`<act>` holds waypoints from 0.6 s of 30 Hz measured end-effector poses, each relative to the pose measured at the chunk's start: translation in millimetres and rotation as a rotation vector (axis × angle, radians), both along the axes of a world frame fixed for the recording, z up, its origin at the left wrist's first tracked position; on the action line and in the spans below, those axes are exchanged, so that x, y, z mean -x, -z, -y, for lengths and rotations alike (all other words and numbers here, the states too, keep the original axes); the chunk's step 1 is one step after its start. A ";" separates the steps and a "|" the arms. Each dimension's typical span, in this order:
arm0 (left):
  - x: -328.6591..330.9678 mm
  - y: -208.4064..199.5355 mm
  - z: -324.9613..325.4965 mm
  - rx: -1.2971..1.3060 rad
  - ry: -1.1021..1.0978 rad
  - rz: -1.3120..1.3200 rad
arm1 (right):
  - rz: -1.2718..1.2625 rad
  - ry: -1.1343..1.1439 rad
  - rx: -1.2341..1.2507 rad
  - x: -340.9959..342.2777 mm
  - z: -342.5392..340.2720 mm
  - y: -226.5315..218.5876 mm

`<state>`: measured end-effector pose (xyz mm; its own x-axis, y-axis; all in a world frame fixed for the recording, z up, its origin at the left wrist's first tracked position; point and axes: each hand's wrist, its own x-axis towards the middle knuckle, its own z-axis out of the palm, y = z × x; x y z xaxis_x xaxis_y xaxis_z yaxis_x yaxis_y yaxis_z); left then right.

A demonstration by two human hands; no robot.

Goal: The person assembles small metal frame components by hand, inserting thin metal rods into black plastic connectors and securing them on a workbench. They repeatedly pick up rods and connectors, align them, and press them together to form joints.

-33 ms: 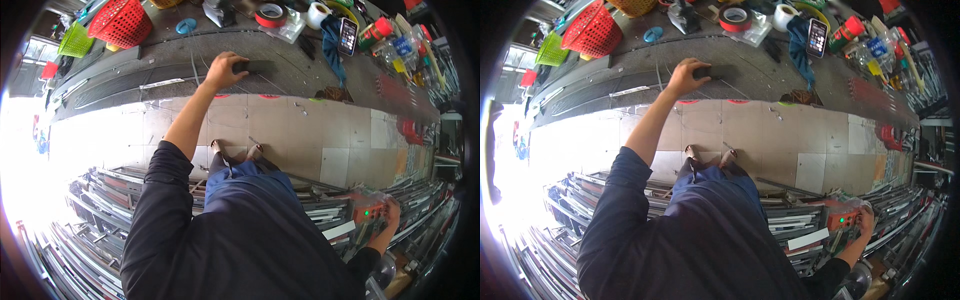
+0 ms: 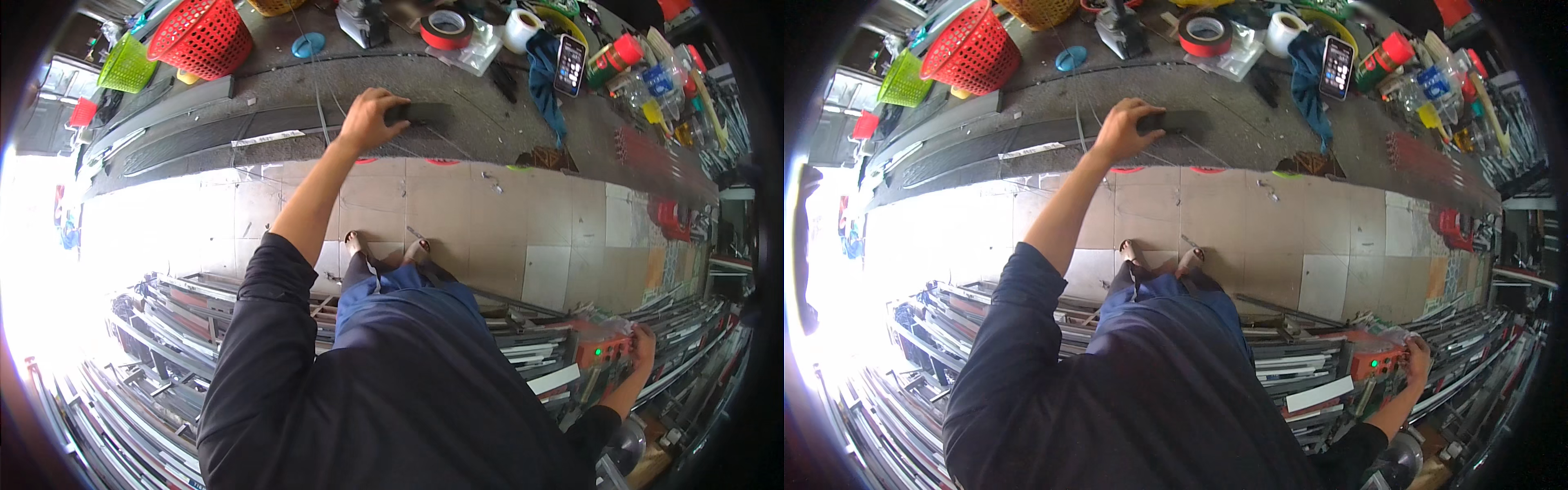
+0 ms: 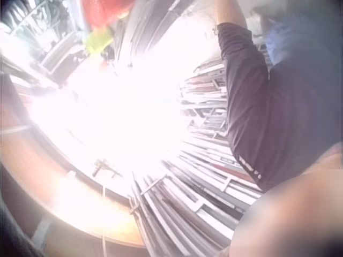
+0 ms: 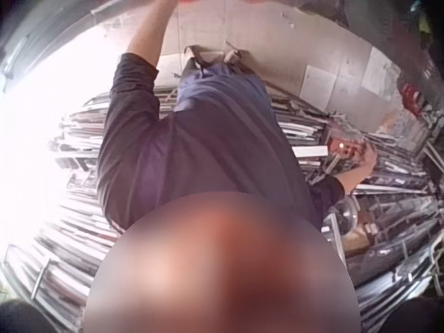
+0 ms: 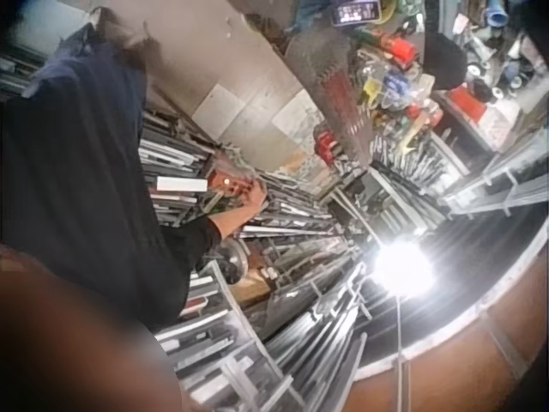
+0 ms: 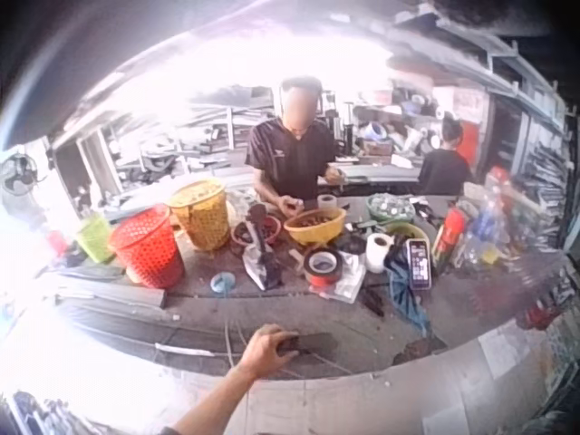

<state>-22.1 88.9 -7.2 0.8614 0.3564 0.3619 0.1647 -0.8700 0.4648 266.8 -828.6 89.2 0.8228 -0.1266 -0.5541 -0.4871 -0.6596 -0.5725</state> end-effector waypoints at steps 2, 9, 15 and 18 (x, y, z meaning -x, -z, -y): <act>7.8 -4.2 13.9 -0.081 -0.062 0.025 | 0.068 0.017 0.037 -10.4 -7.1 -2.0; 55.3 -7.4 57.7 -0.108 -0.029 0.059 | 0.054 0.201 -0.047 12.2 -5.3 18.1; 52.4 4.4 67.3 -0.162 -0.006 0.029 | 0.146 0.647 -0.298 28.7 0.6 53.4; 47.6 12.6 66.6 -0.239 0.078 0.069 | 0.111 0.711 -0.553 24.2 20.9 86.4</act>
<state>-69.6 22.4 -19.8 0.8534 0.1870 0.4865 0.0678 -0.9653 0.2521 242.7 -849.5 2.8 0.7044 -0.3643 -0.6092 -0.5977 0.1584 -0.7859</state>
